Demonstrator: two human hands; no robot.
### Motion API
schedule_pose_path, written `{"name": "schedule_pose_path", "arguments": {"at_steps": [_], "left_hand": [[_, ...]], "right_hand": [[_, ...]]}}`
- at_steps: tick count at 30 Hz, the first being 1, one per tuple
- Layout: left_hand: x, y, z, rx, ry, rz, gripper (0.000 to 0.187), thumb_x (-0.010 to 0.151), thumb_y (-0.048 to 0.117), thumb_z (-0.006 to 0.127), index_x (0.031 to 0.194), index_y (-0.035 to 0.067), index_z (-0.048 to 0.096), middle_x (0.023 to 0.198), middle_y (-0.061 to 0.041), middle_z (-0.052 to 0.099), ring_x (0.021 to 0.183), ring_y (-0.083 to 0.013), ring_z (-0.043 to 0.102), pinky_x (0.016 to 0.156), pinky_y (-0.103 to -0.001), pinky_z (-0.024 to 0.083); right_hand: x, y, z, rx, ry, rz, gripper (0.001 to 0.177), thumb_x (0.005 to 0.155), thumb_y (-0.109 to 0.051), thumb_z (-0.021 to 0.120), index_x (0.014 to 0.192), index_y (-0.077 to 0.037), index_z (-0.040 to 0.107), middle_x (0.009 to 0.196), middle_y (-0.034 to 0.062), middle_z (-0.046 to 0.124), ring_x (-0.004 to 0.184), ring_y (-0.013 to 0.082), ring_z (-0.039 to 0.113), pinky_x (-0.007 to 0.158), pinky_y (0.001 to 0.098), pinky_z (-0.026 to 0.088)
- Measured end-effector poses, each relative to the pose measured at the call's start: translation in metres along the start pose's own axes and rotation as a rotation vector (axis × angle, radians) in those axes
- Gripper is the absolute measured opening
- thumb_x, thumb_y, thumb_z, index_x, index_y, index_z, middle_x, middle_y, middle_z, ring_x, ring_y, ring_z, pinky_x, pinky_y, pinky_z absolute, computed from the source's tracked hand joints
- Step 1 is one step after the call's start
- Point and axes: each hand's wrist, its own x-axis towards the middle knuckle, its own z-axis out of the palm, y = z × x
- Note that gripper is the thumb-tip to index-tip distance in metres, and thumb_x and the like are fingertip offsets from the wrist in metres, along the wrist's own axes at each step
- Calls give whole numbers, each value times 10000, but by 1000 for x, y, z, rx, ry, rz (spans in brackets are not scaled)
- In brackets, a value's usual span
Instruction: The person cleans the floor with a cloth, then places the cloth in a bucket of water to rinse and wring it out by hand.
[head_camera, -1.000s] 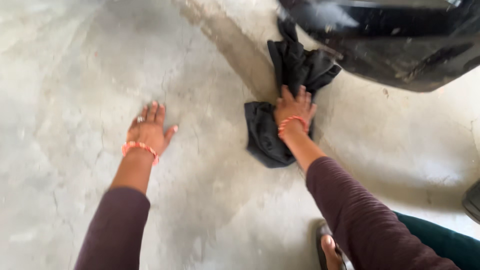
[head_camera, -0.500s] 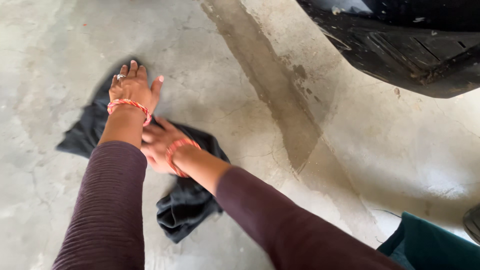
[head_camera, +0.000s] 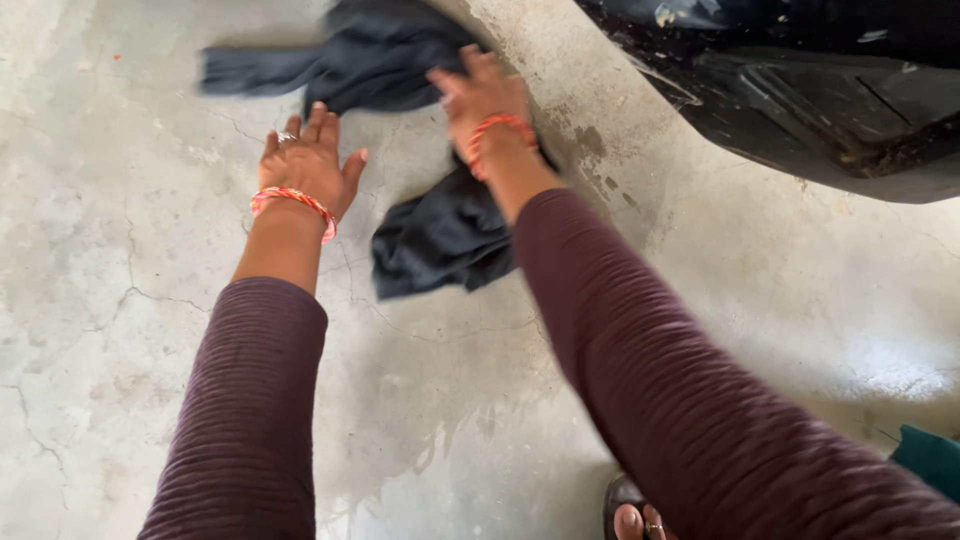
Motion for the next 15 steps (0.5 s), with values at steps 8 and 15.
{"name": "schedule_pose_path", "arguments": {"at_steps": [8,15], "left_hand": [[-25,-2,4,51,-114,4,762,1023,574,364,1617,126,203,1691,-53,157,1524,-283,214,1198,-435,260],[-94,-26,-6,47,-188,23,745,1029,560,383,1607,119,221,1686,-47,178,1516,-275,227,1186,-416,290]], "right_hand": [[-24,50,5,119,150,246,469,1048,-282,498,1510,-360,477,1687,70,222,1566,254,189,1270,528,95],[-94,31,21,87,147,207,470,1057,-295,473,1526,-325,456,1675,110,221,1542,312,188,1238,562,102]]}}
